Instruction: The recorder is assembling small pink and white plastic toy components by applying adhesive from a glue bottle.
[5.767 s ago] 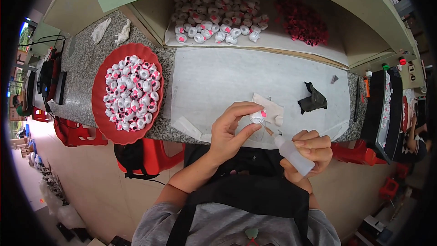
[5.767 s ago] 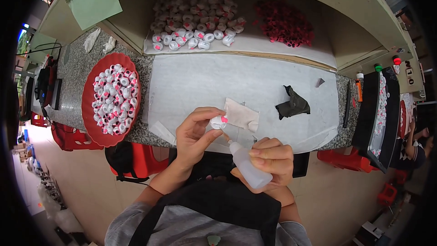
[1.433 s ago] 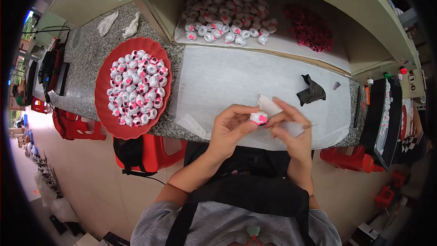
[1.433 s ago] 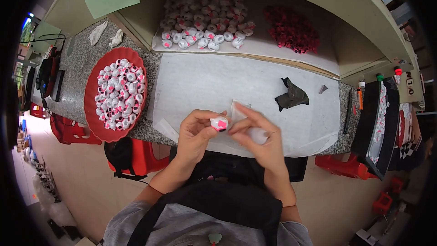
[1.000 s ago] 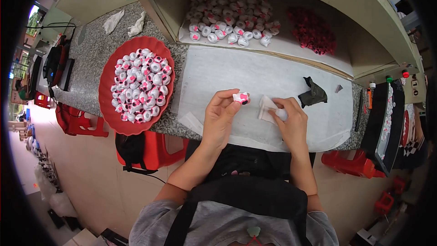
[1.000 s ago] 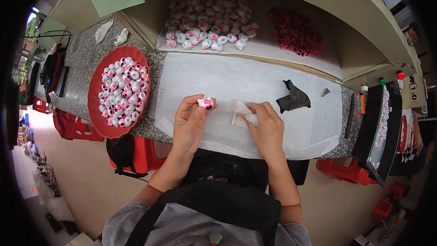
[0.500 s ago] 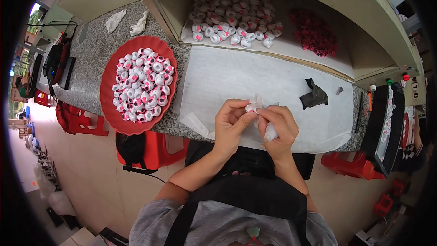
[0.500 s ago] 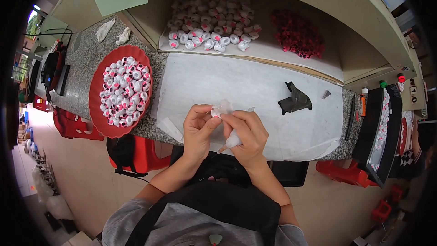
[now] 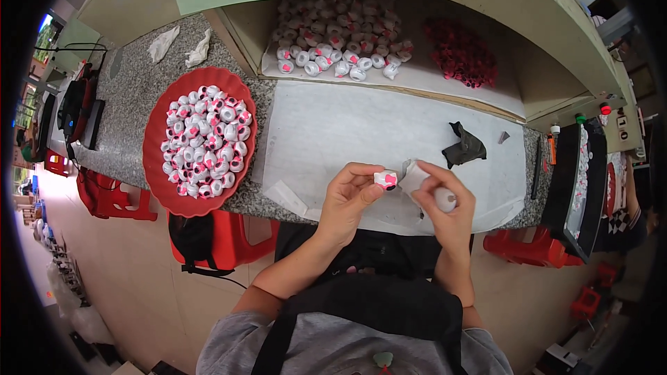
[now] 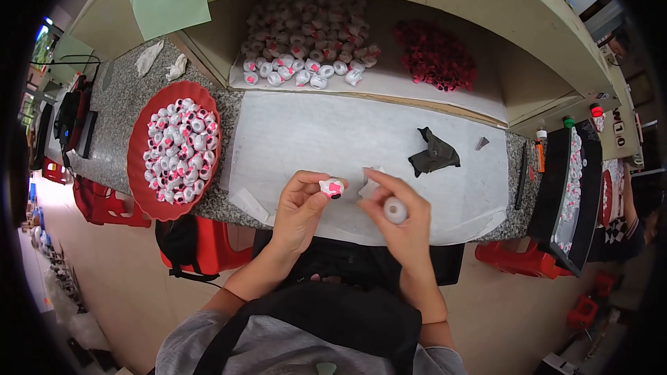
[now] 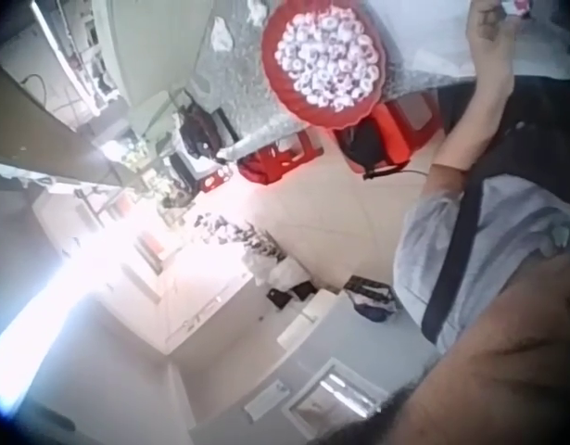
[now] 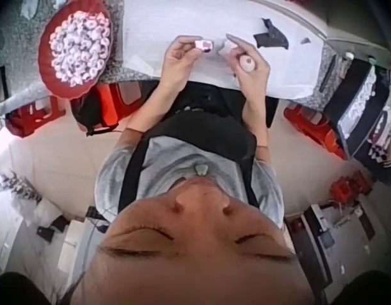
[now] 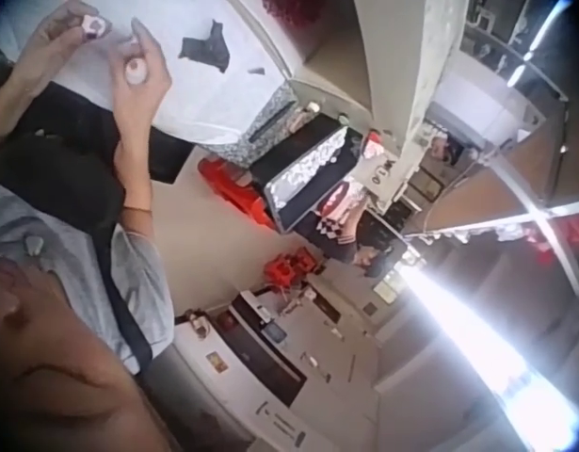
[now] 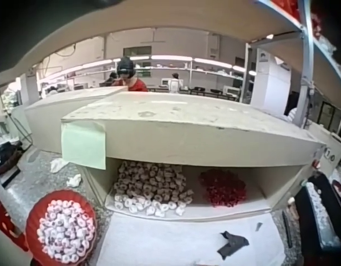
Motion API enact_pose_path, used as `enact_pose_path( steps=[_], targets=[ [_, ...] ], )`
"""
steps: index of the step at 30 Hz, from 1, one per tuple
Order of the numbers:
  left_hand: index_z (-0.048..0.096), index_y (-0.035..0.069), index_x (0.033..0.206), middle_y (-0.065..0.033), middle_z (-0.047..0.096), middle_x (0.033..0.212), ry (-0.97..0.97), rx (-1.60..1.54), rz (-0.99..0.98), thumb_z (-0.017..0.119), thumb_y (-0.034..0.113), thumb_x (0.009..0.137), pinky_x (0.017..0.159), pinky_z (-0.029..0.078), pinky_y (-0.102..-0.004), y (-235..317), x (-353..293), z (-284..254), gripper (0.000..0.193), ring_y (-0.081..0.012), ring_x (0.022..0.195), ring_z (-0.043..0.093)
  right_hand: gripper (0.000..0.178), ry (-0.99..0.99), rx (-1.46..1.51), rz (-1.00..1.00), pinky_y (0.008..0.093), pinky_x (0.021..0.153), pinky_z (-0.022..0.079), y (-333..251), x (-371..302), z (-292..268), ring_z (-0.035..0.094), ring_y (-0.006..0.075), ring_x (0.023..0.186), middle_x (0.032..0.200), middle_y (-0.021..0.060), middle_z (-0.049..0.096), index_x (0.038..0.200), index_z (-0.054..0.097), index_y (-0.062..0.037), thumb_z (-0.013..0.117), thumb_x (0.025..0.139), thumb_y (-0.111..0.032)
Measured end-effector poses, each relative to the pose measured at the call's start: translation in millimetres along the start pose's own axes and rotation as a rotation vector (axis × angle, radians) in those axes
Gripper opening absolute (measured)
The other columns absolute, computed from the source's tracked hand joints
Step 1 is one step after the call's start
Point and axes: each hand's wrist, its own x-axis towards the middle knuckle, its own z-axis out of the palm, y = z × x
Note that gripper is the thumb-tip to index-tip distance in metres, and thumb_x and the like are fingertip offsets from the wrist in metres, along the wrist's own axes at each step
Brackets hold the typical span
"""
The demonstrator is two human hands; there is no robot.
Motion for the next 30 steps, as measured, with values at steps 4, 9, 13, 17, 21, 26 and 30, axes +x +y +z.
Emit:
enact_pose_path(
  steps=[4,9,13,17,21,26,30],
  targets=[
    [0.048,0.002,0.094,-0.0112,0.055,0.093,0.023,0.049,0.043,0.053,0.002,0.075,0.083,0.037,-0.0290,13,-13,-9,0.020,-0.0180,0.091,0.051,0.031,-0.211,0.259,0.029,0.0183,0.050,0.036,0,7,42,0.045,0.0074,0.056,0.068,0.0028,0.052,0.093,0.055,0.0021,0.058,0.063,0.006],
    [0.048,0.000,0.098,-0.0119,0.051,0.100,-0.238,0.077,0.097,0.050,-0.001,0.076,0.084,0.036,-0.0294,15,-17,5,0.023,-0.0176,0.096,0.047,0.025,-0.010,0.402,0.044,0.0213,0.046,0.038,13,-17,29,0.049,0.0144,0.054,0.071,0.0117,0.052,0.087,0.050,0.0032,0.055,0.063,0.007],
    [0.049,-0.001,0.096,-0.0116,0.053,0.097,-0.182,0.324,0.314,0.050,-0.002,0.076,0.094,0.027,-0.0356,18,-23,4,0.020,-0.0188,0.097,0.048,0.020,-0.017,0.459,0.004,0.0234,0.056,0.043,12,-22,33,0.052,0.0141,0.063,0.074,0.0107,0.056,0.081,0.055,0.0019,0.062,0.062,0.005],
    [0.045,-0.002,0.091,-0.0155,0.055,0.088,0.013,0.471,0.333,0.051,0.006,0.077,0.093,0.029,-0.0392,14,-20,-14,0.017,-0.0216,0.080,0.056,0.020,-0.188,0.302,0.020,0.0202,0.065,0.040,6,-4,45,0.051,0.0099,0.073,0.078,0.0054,0.057,0.083,0.058,0.0002,0.064,0.065,-0.004],
    [0.045,0.001,0.087,-0.0132,0.053,0.087,-0.052,0.322,0.401,0.058,0.011,0.072,0.090,0.031,-0.0396,23,-20,3,0.023,-0.0210,0.090,0.049,0.024,-0.336,0.498,0.015,0.0181,0.057,0.038,-3,-7,36,0.045,0.0050,0.064,0.071,-0.0006,0.051,0.096,0.056,-0.0044,0.059,0.073,-0.011],
    [0.044,-0.004,0.093,-0.0153,0.054,0.087,-0.016,0.567,0.442,0.056,0.011,0.074,0.072,0.042,-0.0271,27,-19,-1,0.027,-0.0191,0.077,0.054,0.034,-0.368,0.460,-0.020,0.0172,0.052,0.038,3,-12,20,0.045,0.0038,0.059,0.070,0.0000,0.053,0.109,0.049,-0.0083,0.054,0.075,-0.010],
    [0.048,-0.002,0.097,-0.0124,0.054,0.089,0.140,0.938,0.580,0.051,0.005,0.076,0.073,0.040,-0.0274,74,-24,-40,0.023,-0.0191,0.081,0.052,0.034,-0.261,0.396,-0.086,0.0174,0.050,0.038,13,-10,11,0.045,0.0041,0.057,0.070,0.0004,0.054,0.109,0.049,-0.0082,0.052,0.075,-0.009]
  ],
)
